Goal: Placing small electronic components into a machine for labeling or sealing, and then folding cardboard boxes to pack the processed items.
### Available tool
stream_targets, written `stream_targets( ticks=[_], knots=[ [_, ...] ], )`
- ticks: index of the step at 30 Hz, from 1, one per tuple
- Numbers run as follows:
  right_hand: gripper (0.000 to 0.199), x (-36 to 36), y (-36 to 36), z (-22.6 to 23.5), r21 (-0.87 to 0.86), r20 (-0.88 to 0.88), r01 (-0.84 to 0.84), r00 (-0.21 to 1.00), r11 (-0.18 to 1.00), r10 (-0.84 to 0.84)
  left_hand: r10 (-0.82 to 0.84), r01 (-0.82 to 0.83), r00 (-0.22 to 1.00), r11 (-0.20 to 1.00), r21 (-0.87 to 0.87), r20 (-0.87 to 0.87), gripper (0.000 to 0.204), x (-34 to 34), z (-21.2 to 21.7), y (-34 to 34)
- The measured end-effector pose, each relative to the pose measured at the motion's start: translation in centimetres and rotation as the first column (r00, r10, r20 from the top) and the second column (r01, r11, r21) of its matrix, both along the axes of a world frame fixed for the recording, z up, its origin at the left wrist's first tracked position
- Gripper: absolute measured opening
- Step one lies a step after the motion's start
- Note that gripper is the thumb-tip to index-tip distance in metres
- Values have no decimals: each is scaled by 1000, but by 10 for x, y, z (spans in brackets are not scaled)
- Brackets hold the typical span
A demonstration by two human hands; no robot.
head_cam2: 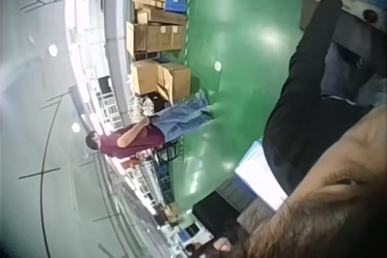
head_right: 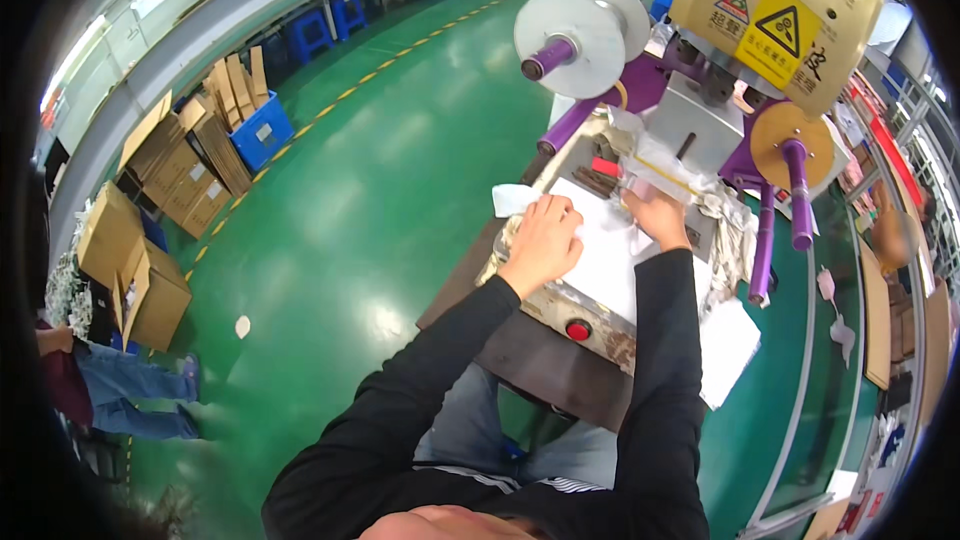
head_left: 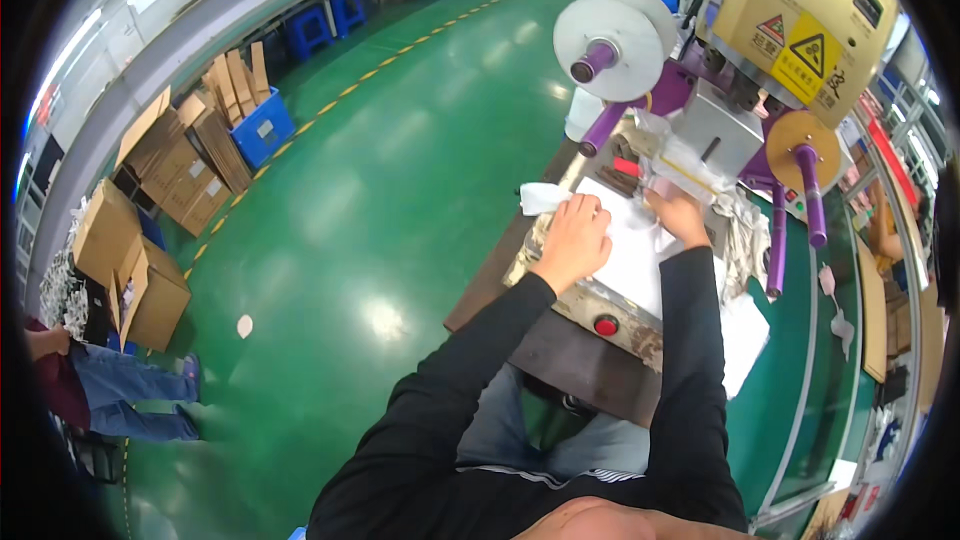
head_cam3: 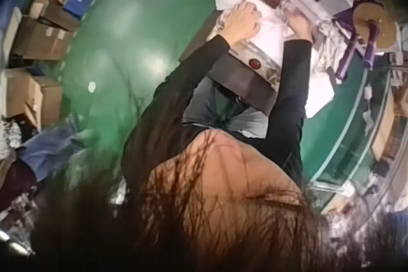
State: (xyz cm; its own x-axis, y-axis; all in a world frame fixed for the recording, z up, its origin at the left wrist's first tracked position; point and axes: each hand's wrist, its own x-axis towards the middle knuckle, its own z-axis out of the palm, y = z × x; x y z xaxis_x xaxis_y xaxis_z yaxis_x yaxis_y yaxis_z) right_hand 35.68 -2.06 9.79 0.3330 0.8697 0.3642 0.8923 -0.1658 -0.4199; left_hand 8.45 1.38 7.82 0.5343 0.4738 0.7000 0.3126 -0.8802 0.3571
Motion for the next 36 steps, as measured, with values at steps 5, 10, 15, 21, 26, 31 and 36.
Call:
stream_targets(
  ticks=[5, 10, 15, 21, 26, 31, 36],
  knots=[
    [65, 1, -23, 12, 135, -117, -183, 973, 974, 199, -73, 73, 997, 997, -9, 22, 23, 4, 4, -2],
    [50, -6, -14, 5, 86, -540, -130, 827, 988, 156, -78, 78, 996, 997, 6, 43, 32, 1, -7, 2],
    [44, 1, -21, 6, 412, -559, -146, 739, 899, 376, -109, 109, 994, 994, -4, 33, 34, 8, 8, 0],
    [47, -6, -34, 11, 424, -638, -66, 686, 903, 350, -167, 162, 984, 984, 69, 61, 32, 5, 10, -2],
    [49, -11, -44, 7, 522, -613, 75, 726, 850, 312, -292, 272, 944, 952, 141, 156, 31, 5, 13, -11],
    [65, -14, -77, 3, 367, -533, 31, 827, 930, 182, -387, 371, 882, 922, 108, 268, 37, 0, 13, -53],
    [60, -119, -150, 11, 653, -755, 223, 261, 724, 601, -398, 395, 810, 913, 99, 431, 47, -9, 46, -98]
  ],
)
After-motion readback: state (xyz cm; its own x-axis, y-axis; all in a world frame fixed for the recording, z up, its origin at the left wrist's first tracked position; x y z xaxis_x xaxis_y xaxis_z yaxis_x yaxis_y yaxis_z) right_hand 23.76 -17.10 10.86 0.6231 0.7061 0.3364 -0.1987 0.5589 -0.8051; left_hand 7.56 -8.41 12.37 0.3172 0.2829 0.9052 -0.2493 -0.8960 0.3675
